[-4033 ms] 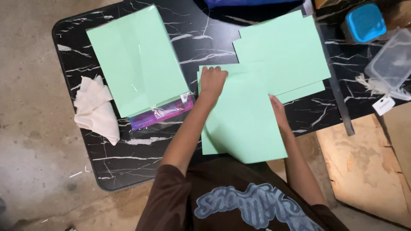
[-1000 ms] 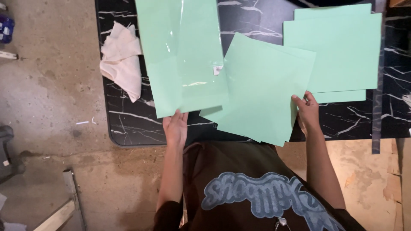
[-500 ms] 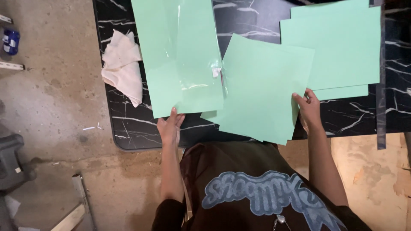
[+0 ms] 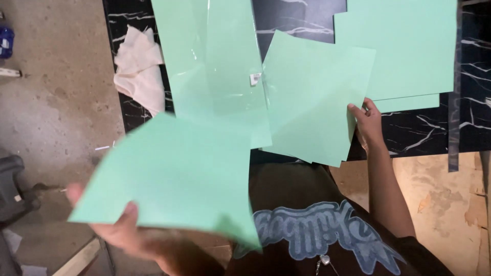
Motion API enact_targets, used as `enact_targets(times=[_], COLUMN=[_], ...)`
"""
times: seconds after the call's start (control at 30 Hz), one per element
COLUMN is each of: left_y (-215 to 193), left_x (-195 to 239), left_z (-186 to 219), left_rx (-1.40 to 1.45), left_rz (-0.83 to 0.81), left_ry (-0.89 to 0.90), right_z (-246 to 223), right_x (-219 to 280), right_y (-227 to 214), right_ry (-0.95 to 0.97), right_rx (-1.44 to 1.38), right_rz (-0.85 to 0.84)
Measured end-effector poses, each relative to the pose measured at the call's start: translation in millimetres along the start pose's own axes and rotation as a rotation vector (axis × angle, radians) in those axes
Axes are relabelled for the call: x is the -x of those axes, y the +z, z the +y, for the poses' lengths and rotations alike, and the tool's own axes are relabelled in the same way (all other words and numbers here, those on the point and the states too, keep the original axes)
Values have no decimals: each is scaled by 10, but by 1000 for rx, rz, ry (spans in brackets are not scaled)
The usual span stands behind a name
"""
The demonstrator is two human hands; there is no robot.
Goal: The person separates light green paper sheets from a plastic-wrapped stack on a black marble-patterned table. They peel individual sheets from the pack, place them on a growing pile to the right, and continue separating sheets one by one throughout the clip.
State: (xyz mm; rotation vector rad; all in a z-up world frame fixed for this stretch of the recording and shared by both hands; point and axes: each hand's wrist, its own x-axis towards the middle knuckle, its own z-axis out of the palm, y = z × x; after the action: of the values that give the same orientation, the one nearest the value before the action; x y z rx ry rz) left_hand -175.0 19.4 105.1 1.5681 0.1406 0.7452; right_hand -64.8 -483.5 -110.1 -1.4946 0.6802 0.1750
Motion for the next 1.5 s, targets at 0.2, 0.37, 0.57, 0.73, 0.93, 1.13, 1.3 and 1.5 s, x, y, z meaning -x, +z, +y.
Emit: enact_targets(times=[0.2, 0.37, 0.57, 0.73, 0.93, 1.13, 1.3, 1.5], left_y=[1524, 3415, 4253, 4143, 3115, 1493, 878, 654], left_x=[102, 47, 737, 763, 580, 392, 436, 469], left_z=[-673, -1502, -2856, -2688, -2192, -1567, -1527, -1726], left_rx=[450, 719, 562, 462, 481, -722, -1135, -966], left_rz=[-175, -298, -143, -135, -508, -787, -766, -532], left_ry=[-537, -983, -1232, -1218, -1013, -317, -440, -408], right_z=[-61, 498, 613, 723, 143, 110, 57, -19], right_x=[38, -310, -423, -426, -175, -138, -58, -3], right_y=[59, -224, -372, -460, -130, -70, -48, 0], right_ry=[58, 64, 60, 11, 101, 140, 93, 129], right_rx=[132, 200, 22, -365, 220, 376, 269, 361], right_rz=[93, 127, 71, -109, -5, 139, 102, 168])
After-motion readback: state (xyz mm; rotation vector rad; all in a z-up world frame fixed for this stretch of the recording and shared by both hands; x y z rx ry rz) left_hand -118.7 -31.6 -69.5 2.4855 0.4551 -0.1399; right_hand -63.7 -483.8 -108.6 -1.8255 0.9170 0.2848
